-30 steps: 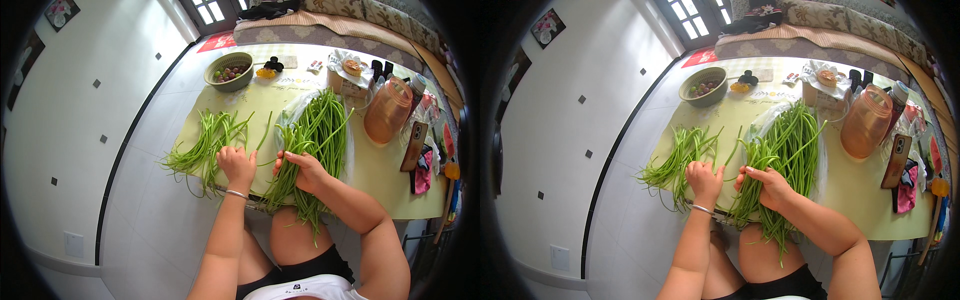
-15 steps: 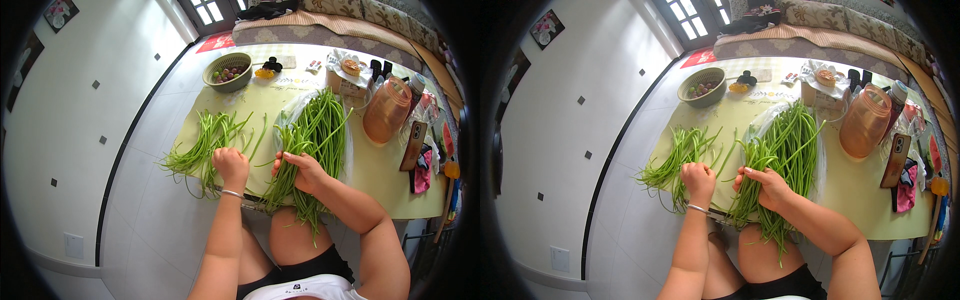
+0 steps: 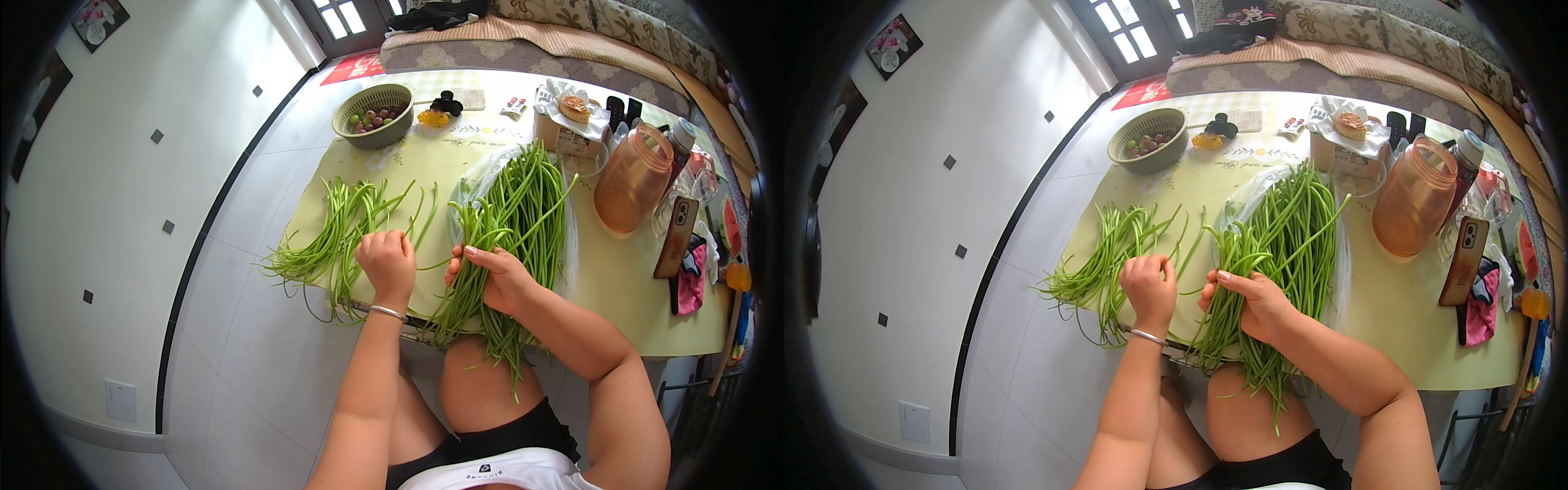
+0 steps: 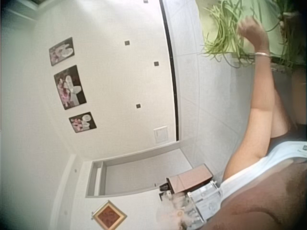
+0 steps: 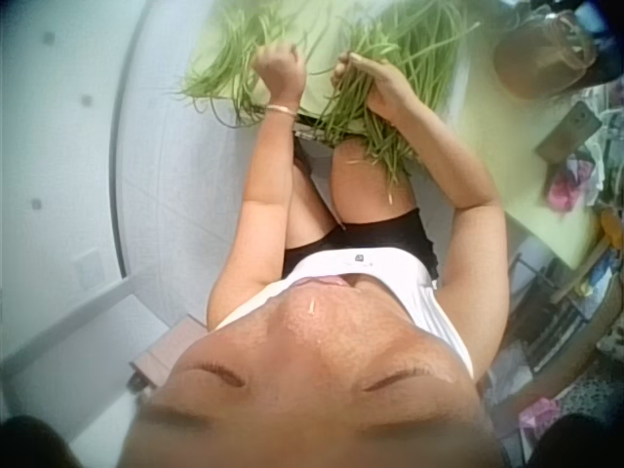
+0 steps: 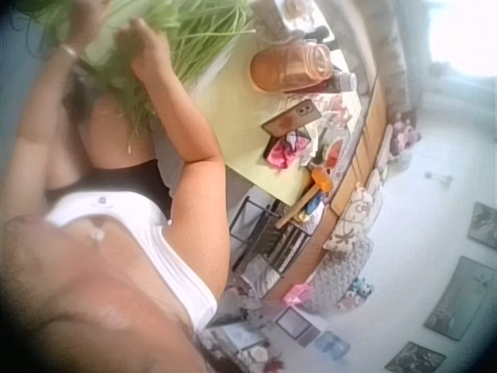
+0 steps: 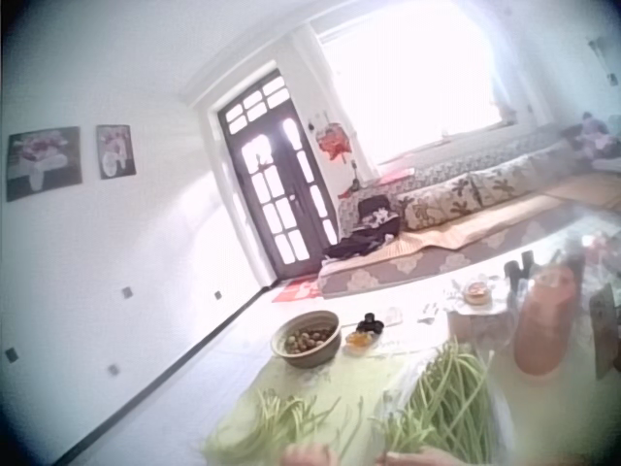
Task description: The person sits at a table and prepares long green vegetables by snapping off the ends and separating the stems. They handle the vegetables by hand, placing the trimmed pieces into a pile on the table.
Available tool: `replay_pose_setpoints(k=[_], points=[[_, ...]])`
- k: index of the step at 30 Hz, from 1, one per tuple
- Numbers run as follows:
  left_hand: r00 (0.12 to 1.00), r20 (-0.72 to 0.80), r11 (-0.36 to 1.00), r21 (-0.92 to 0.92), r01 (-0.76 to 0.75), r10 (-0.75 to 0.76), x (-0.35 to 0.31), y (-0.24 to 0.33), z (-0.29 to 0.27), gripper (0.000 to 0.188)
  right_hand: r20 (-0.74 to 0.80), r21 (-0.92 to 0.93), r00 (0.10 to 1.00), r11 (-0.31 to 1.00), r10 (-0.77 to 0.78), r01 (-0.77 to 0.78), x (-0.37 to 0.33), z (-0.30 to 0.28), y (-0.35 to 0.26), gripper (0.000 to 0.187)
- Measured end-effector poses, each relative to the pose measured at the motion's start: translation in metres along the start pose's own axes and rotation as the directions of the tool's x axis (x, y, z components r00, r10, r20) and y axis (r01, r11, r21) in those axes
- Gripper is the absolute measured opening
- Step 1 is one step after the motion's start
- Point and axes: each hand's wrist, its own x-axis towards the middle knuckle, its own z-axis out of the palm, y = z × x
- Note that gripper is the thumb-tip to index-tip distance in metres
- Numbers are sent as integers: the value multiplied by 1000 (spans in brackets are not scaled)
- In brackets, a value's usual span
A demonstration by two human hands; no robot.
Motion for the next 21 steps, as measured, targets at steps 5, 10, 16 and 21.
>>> replay_pose_setpoints(k=[5, 10, 16, 21], points=[[990, 142, 997, -71, -18, 28, 0, 8, 12, 8, 5, -2, 1000, 1000, -3, 3, 1, -3, 0, 24], [989, 144, 999, -29, 26, -22, -1, 11, 20, 6, 6, 8, 1000, 1000, 2, -3, -1, -3, 0, 23], [959, 204, 975, -64, 215, -198, -4, 8, 16, 6, 2, 20, 1000, 1000, -3, 3, -1, -3, 0, 23], [957, 244, 987, 55, 150, -159, -4, 10, 3, 6, 20, 18, 1000, 1000, 2, -2, 0, -1, -1, 22]])
